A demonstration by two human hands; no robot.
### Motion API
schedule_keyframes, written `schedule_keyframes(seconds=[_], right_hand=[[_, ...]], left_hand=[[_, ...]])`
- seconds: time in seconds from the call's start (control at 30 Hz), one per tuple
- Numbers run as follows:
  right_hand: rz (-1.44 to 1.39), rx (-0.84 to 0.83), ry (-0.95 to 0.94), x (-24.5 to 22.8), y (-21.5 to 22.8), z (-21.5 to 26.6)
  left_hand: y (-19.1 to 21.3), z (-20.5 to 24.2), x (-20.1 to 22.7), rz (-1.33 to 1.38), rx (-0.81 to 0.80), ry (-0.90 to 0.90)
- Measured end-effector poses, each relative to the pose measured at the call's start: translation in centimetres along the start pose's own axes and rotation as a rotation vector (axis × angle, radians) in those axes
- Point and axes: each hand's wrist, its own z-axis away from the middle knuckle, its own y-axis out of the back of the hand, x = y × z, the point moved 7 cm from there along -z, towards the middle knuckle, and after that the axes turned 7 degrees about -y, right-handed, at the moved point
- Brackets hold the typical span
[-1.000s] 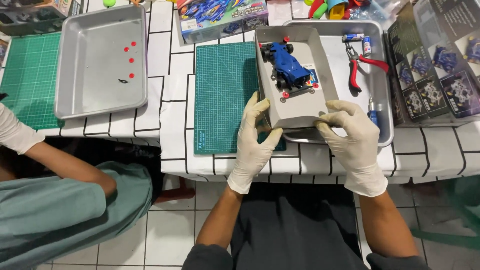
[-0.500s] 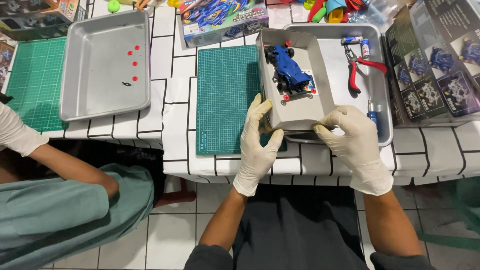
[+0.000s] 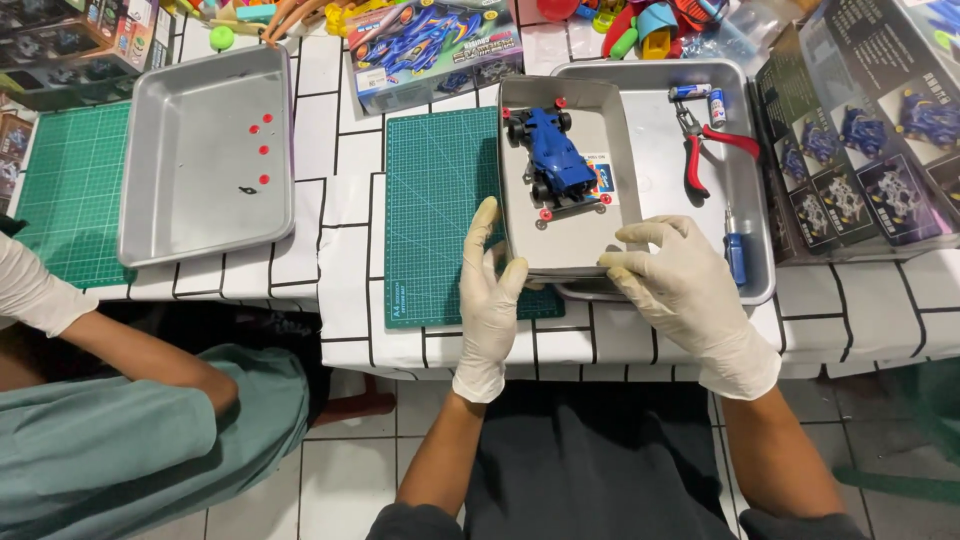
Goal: The person assembles a blue toy car by attaching red wheels and a black spoiler to the chassis. They use pliers to secure the parts and then place the completed car into a box.
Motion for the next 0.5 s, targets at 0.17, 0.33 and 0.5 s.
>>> schedule_keyframes(seconds=[0.17, 0.33, 0.5], right_hand=[[-0.112, 0.009, -0.021, 0.7, 0.5, 0.1], [-0.631, 0.082, -0.349, 3.3, 0.8, 0.6], [-0.829, -0.089, -0.612, 2.4, 2.0, 0.4]], left_hand=[[0.3, -0.1, -0.2, 0.053, 0.072, 0.065], [0.5, 0.4, 0.3, 0.063, 0.146, 0.074], [-0.8, 1.0, 0.0, 0.106, 0.101, -0.008]])
